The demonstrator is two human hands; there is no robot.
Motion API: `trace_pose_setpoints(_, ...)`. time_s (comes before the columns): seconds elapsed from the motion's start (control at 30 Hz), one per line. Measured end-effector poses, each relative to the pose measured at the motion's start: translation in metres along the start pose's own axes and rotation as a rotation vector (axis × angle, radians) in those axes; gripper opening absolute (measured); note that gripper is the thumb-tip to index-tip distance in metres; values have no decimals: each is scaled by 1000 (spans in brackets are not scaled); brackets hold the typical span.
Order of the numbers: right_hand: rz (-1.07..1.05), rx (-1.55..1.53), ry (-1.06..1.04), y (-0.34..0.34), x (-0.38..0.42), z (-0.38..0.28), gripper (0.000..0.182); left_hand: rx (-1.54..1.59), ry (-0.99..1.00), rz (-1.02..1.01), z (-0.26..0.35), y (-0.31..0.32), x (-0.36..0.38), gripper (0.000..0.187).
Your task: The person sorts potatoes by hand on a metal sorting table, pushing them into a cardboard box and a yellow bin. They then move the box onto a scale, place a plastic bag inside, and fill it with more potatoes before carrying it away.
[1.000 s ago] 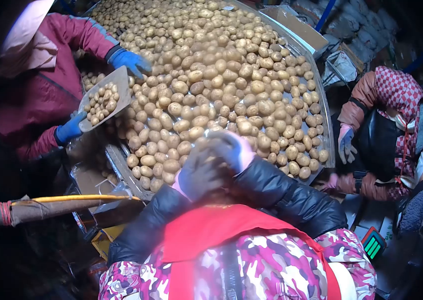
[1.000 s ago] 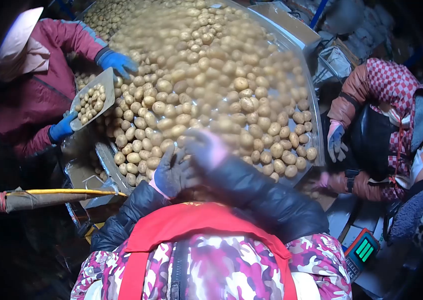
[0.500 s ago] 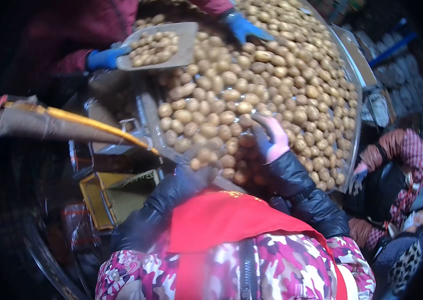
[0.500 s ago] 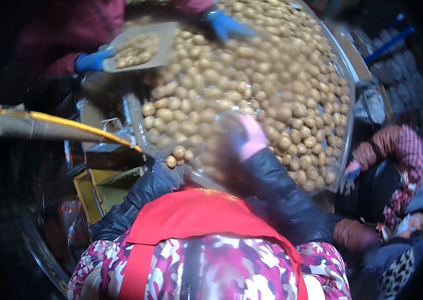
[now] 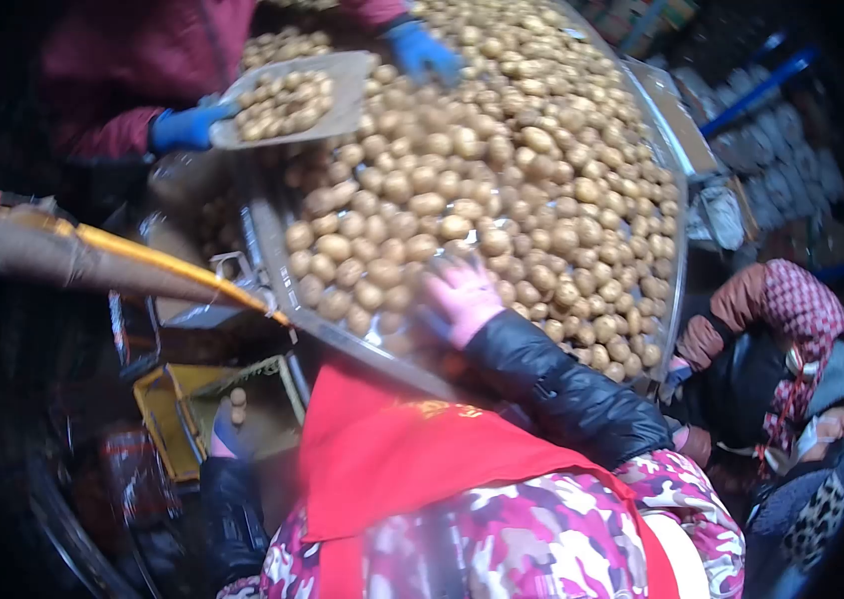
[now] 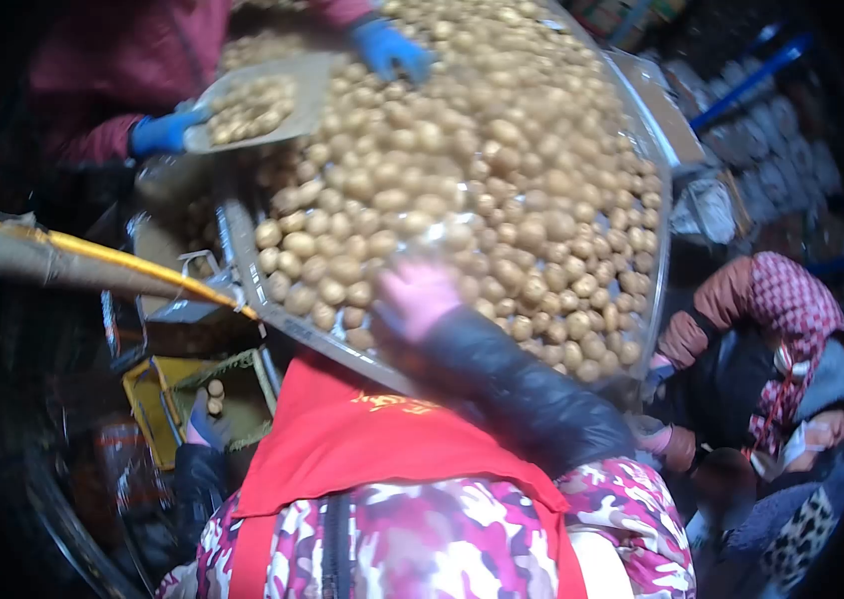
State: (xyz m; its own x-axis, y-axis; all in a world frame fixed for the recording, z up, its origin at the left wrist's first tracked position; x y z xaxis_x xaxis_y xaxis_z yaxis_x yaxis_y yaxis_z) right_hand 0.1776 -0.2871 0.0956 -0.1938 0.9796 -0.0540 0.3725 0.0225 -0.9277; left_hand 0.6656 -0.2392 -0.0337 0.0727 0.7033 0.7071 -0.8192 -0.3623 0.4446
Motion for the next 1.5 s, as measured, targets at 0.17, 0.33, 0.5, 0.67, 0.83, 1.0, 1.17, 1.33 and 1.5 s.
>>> trace_pose_setpoints(0.17, 62, 250, 75, -18, 11, 79, 55, -1258, 573, 75, 16, 87, 4, 51)
trace_pose_setpoints(0.33, 182, 391, 450, -80, 83, 186, 61, -1498, 1071, -526, -43, 306, 41, 41)
trace_pose_setpoints(0.5, 449, 203, 783, -23, 198, 239, 68, -1648, 1363, -900, -110, 421, 34, 49)
trace_pose_setpoints(0.67, 54, 75, 690, -26, 181, 114, 70, -1968, 1262, -680, -143, 447, -26, 56)
trace_pose_setpoints(0.83, 288, 21, 403, -35, 178, 116, 62, -2071, 1247, -730, -145, 443, -35, 56)
trace_pose_setpoints(1.0, 296, 67, 527, -34, 148, 178, 62, -1989, 1294, -824, -129, 432, -23, 61)
trace_pose_setpoints(1.17, 310, 255, 515, -53, 107, 233, 61, -1976, 1307, -827, -125, 429, -27, 62)
trace_pose_setpoints(1.33, 269, 181, 994, -71, 132, 295, 61, -1997, 1363, -827, -129, 424, -36, 69)
trace_pose_setpoints(1.5, 70, 161, 637, -2, 129, 180, 67, -1955, 1406, -839, -134, 416, -44, 74)
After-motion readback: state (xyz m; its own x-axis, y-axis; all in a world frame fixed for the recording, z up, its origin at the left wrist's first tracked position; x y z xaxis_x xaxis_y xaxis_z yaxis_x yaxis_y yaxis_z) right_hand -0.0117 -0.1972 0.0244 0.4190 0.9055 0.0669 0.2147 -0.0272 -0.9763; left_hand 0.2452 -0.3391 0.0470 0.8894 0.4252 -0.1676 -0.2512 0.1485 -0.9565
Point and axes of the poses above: each hand's wrist, its own x-axis away from the middle knuckle, its own y-axis out of the palm, z = x × y, the point moved 10 cm from there along -x, towards the middle knuckle, and after that the axes turned 4 degrees about x, right-handed, at the moved point
